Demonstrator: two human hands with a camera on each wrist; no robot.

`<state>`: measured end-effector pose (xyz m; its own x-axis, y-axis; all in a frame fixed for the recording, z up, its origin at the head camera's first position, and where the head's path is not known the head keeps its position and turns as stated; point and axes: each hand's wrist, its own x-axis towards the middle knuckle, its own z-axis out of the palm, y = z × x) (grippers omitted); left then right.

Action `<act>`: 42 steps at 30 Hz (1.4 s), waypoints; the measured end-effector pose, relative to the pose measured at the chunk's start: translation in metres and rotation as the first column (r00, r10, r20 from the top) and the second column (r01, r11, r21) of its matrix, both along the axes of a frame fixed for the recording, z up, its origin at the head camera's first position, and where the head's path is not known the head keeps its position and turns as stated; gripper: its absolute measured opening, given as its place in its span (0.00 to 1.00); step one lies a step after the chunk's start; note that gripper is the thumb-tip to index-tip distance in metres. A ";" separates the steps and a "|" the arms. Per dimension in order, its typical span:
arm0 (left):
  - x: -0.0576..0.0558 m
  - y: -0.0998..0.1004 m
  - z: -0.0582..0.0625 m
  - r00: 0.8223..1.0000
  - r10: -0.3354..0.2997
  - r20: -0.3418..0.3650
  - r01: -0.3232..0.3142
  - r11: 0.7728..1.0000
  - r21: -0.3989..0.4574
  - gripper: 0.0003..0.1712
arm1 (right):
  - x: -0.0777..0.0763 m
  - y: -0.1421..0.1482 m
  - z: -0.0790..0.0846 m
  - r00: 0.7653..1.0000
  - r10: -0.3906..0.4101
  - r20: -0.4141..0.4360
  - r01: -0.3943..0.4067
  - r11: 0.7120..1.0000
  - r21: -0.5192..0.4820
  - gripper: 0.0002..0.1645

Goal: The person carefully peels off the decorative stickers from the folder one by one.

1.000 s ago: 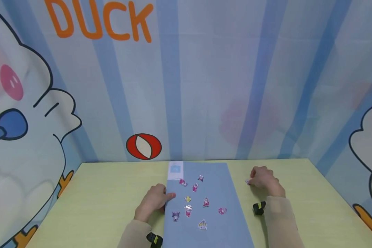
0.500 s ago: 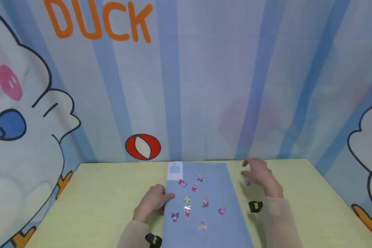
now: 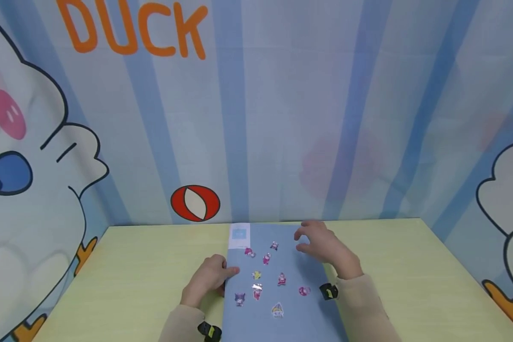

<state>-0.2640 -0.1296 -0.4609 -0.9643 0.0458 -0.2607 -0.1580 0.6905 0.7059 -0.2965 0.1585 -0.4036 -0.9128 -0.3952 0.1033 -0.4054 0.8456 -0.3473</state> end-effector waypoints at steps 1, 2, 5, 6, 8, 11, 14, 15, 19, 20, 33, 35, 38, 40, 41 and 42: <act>0.000 0.000 0.000 1.000 -0.002 -0.001 0.002 1.000 0.002 0.14 | 0.001 -0.005 -0.001 1.000 0.007 0.003 -0.007 1.000 0.005 0.07; 0.001 0.000 0.000 1.000 -0.002 0.000 0.002 1.000 0.005 0.14 | 0.003 -0.010 -0.003 1.000 0.016 0.008 -0.016 1.000 0.010 0.06; 0.001 0.000 0.000 1.000 -0.005 -0.005 0.005 1.000 0.007 0.14 | 0.006 -0.023 -0.007 0.999 0.046 0.013 -0.046 0.999 0.028 0.03; 0.001 0.000 0.001 1.000 -0.004 -0.006 0.004 1.000 0.007 0.14 | 0.006 -0.026 -0.009 0.998 0.059 0.007 -0.060 0.998 0.037 0.02; 0.001 0.000 0.001 1.000 -0.001 -0.006 0.001 1.000 0.006 0.14 | 0.007 -0.032 -0.012 0.997 0.081 0.002 -0.081 0.995 0.060 0.02; 0.001 0.000 0.001 1.000 0.002 -0.001 -0.002 1.000 0.010 0.14 | 0.009 -0.038 -0.018 0.996 0.081 0.022 -0.083 0.992 0.098 0.02; 0.001 0.000 0.001 1.000 -0.001 0.001 0.001 1.000 0.017 0.14 | 0.010 -0.044 -0.022 0.996 0.053 0.070 -0.063 0.988 0.143 0.02; 0.001 0.000 0.001 1.000 -0.003 0.000 0.003 1.000 0.018 0.14 | 0.011 -0.045 -0.024 0.996 0.044 0.081 -0.057 0.986 0.158 0.02; 0.001 0.000 0.002 1.000 -0.006 -0.006 0.006 1.000 0.025 0.14 | 0.014 -0.051 -0.026 0.995 0.035 0.091 -0.052 0.979 0.196 0.04; 0.001 0.000 0.002 1.000 -0.006 -0.008 0.006 1.000 0.025 0.13 | 0.014 -0.052 -0.026 0.995 0.036 0.091 -0.054 0.977 0.204 0.05; 0.002 0.000 0.000 1.000 -0.018 -0.017 0.019 0.999 0.026 0.14 | 0.019 -0.057 -0.030 0.994 0.082 0.072 -0.098 0.964 0.248 0.13; 0.002 -0.001 0.000 1.000 -0.021 -0.020 0.021 0.999 0.026 0.13 | 0.020 -0.057 -0.030 0.994 0.087 0.063 -0.100 0.964 0.247 0.14; 0.002 -0.001 0.000 1.000 -0.022 -0.021 0.023 0.999 0.025 0.14 | 0.020 -0.057 -0.028 0.994 0.096 0.055 -0.107 0.964 0.246 0.14; 0.001 -0.002 0.000 1.000 -0.022 -0.021 0.022 0.999 0.025 0.14 | 0.020 -0.058 -0.028 0.993 0.103 0.051 -0.112 0.961 0.252 0.13; 0.001 -0.002 0.000 1.000 -0.021 -0.021 0.021 0.999 0.026 0.14 | 0.020 -0.058 -0.027 0.993 0.105 0.051 -0.115 0.960 0.254 0.13; 0.001 -0.003 0.000 1.000 -0.020 -0.021 0.020 0.999 0.027 0.14 | 0.020 -0.058 -0.026 0.993 0.104 0.054 -0.115 0.960 0.255 0.12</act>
<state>-0.2632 -0.1323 -0.4613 -0.9684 0.0720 -0.2388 -0.1292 0.6739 0.7275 -0.2762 0.1002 -0.4296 -0.8636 -0.5016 -0.0509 -0.4909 0.8597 -0.1414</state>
